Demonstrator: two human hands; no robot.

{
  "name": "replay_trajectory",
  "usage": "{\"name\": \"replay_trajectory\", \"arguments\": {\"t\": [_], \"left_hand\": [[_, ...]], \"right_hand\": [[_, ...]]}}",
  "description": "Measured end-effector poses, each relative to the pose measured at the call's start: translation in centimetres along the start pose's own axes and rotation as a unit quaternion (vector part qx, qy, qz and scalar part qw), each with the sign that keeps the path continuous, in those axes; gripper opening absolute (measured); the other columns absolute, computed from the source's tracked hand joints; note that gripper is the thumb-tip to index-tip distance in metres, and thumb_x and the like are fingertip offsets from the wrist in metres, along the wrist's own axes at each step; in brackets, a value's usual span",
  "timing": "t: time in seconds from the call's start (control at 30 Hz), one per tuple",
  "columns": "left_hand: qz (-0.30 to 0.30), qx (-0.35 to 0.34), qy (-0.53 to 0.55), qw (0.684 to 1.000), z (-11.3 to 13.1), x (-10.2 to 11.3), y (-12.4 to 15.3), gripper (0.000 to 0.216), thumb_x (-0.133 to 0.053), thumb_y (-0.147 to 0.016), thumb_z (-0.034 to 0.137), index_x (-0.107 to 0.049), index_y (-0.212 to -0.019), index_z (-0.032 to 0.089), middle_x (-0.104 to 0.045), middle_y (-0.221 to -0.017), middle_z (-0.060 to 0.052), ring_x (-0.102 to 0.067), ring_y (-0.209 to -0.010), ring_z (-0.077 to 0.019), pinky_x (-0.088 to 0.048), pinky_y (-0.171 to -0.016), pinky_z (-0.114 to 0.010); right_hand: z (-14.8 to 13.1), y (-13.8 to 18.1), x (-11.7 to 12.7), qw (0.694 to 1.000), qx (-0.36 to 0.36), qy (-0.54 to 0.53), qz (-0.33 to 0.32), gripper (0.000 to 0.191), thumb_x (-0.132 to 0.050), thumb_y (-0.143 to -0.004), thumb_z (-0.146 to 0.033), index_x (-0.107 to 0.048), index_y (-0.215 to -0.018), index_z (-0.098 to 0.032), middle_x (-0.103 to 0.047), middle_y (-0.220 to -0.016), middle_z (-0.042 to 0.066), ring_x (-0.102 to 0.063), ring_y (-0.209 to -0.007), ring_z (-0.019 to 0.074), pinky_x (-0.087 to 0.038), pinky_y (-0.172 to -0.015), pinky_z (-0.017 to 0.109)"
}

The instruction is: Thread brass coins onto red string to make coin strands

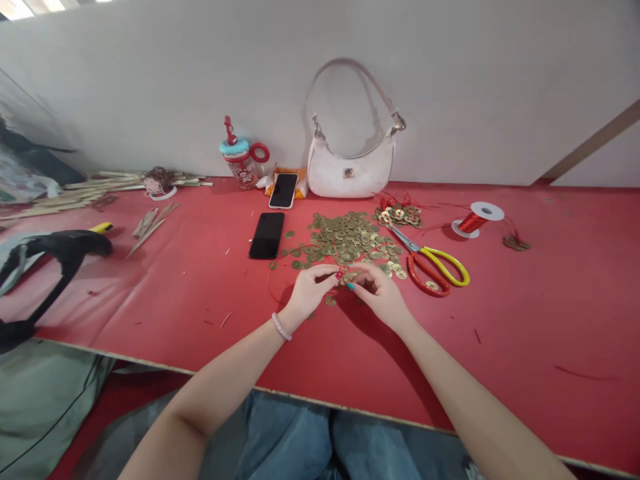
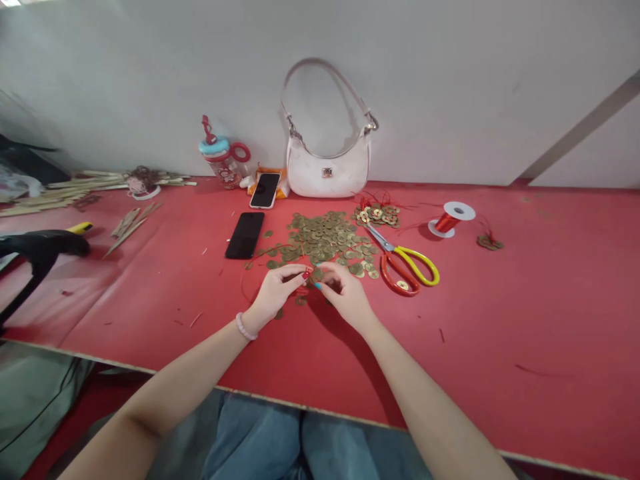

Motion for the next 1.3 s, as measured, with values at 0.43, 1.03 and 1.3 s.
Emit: {"name": "replay_trajectory", "arguments": {"t": [0.43,1.03,1.3], "left_hand": [[-0.102,-0.082,-0.095,0.987,1.8,-2.1,0.9,0.019,-0.056,-0.075,0.024,-0.07,-0.084,0.016,-0.067,-0.096,-0.009,-0.062,-0.086,-0.0186,-0.046,-0.08,-0.028],[-0.195,-0.103,-0.091,0.971,2.2,-4.0,1.6,0.019,-0.059,-0.074,0.024,-0.07,-0.085,0.013,-0.068,-0.094,-0.009,-0.062,-0.088,-0.0178,-0.046,-0.083,-0.028],[-0.212,-0.083,-0.035,0.973,2.1,-4.3,2.0,0.02,-0.062,-0.072,0.026,-0.07,-0.085,0.014,-0.067,-0.096,-0.01,-0.061,-0.089,-0.0172,-0.046,-0.082,-0.027]], "right_hand": [[-0.8,0.1,-1.1,0.997,-0.012,-0.03,-0.065,0.031,-0.055,-0.075,-0.029,-0.06,-0.103,-0.017,-0.062,-0.072,0.002,-0.054,-0.058,0.0115,-0.046,-0.059,0.026],[2.4,-0.3,2.7,0.894,-0.103,-0.42,0.119,0.013,-0.072,-0.063,-0.029,-0.064,-0.071,-0.024,-0.068,-0.072,-0.004,-0.06,-0.058,0.0059,-0.048,-0.052,0.015],[2.5,-0.2,3.2,0.867,-0.113,-0.465,0.144,0.013,-0.071,-0.065,-0.024,-0.061,-0.073,-0.023,-0.07,-0.09,-0.003,-0.065,-0.083,0.0083,-0.052,-0.061,0.012]]}}
Point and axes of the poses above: each hand's wrist, its own y-axis away from the middle knuckle, its own x-axis out of the back of the hand, z = x × y, the point moved 10 cm from there along -y, towards the middle knuckle
